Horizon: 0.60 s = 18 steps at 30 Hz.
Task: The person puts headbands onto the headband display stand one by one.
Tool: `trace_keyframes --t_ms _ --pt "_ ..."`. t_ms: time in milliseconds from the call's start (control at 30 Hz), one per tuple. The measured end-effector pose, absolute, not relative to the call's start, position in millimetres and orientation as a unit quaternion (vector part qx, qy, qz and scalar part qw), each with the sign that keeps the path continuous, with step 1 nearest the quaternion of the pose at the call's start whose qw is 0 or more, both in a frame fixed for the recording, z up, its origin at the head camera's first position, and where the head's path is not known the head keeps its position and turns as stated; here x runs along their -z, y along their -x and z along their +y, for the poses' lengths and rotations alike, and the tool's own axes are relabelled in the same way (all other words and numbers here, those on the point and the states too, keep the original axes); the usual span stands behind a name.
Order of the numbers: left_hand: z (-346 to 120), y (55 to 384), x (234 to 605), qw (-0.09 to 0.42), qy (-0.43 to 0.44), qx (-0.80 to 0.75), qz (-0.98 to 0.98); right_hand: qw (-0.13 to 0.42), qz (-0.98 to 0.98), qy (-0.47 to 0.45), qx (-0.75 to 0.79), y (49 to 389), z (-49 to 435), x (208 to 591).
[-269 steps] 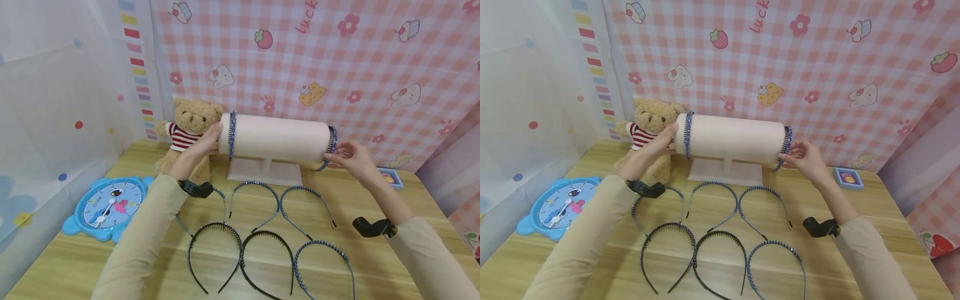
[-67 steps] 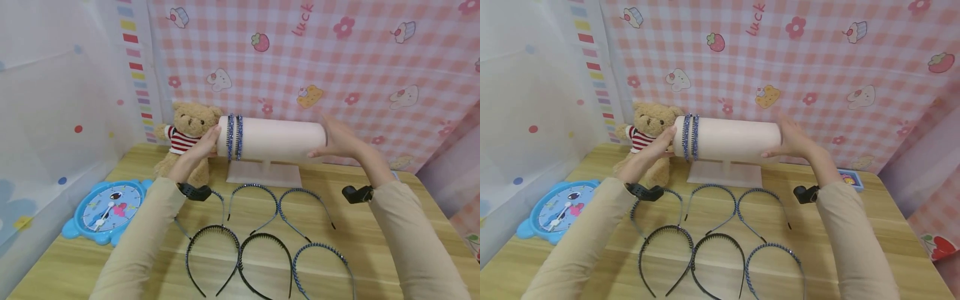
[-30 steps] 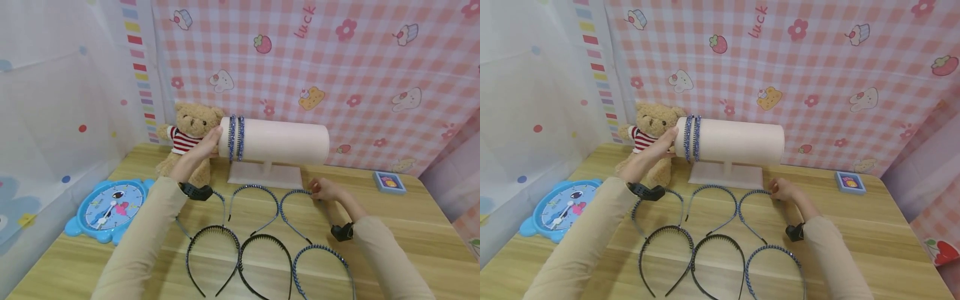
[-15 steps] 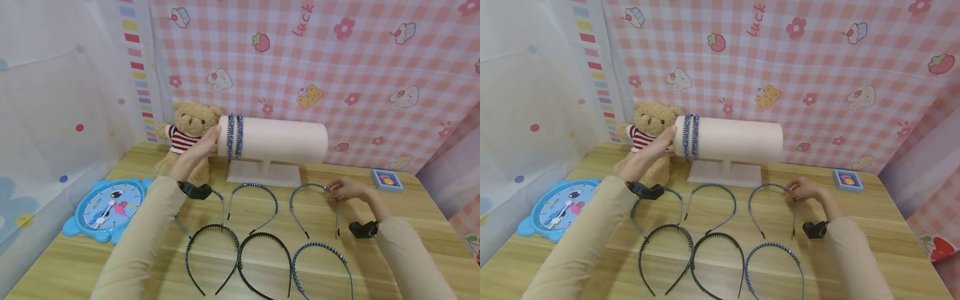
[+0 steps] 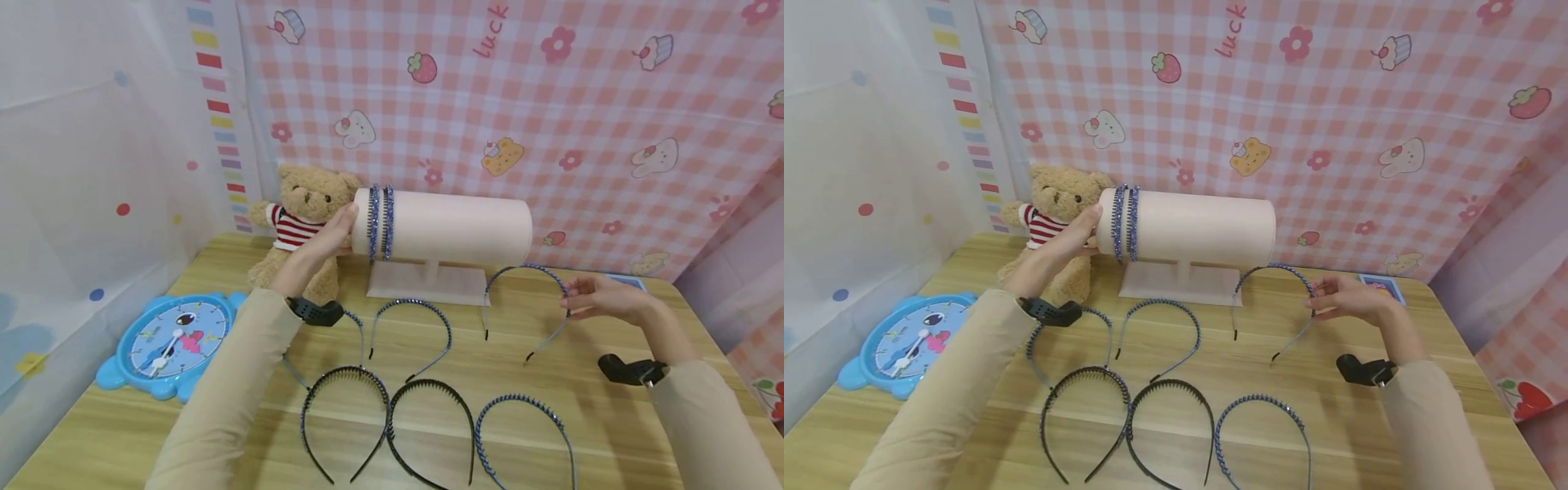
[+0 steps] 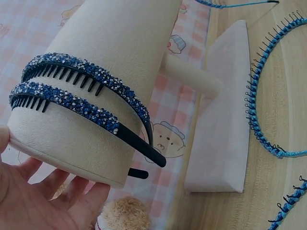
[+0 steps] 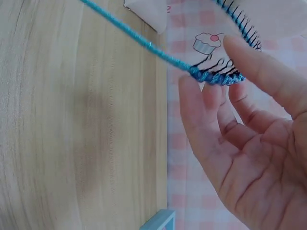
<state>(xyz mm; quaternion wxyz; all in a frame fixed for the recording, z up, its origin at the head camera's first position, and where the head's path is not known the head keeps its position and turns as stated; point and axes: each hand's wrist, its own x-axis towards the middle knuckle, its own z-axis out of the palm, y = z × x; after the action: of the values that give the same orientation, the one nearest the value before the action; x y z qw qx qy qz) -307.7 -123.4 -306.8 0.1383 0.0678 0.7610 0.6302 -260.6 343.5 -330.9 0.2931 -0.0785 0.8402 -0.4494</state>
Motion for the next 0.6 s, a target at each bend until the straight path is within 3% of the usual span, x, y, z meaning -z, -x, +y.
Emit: trace_keyframes --t_ms 400,600 --pt "-126 307 306 0.149 -0.076 -0.610 0.775 0.305 0.829 0.040 0.467 259 325 311" --pt "-126 309 307 0.146 -0.078 -0.614 0.771 0.259 0.832 0.050 0.488 260 311 302"
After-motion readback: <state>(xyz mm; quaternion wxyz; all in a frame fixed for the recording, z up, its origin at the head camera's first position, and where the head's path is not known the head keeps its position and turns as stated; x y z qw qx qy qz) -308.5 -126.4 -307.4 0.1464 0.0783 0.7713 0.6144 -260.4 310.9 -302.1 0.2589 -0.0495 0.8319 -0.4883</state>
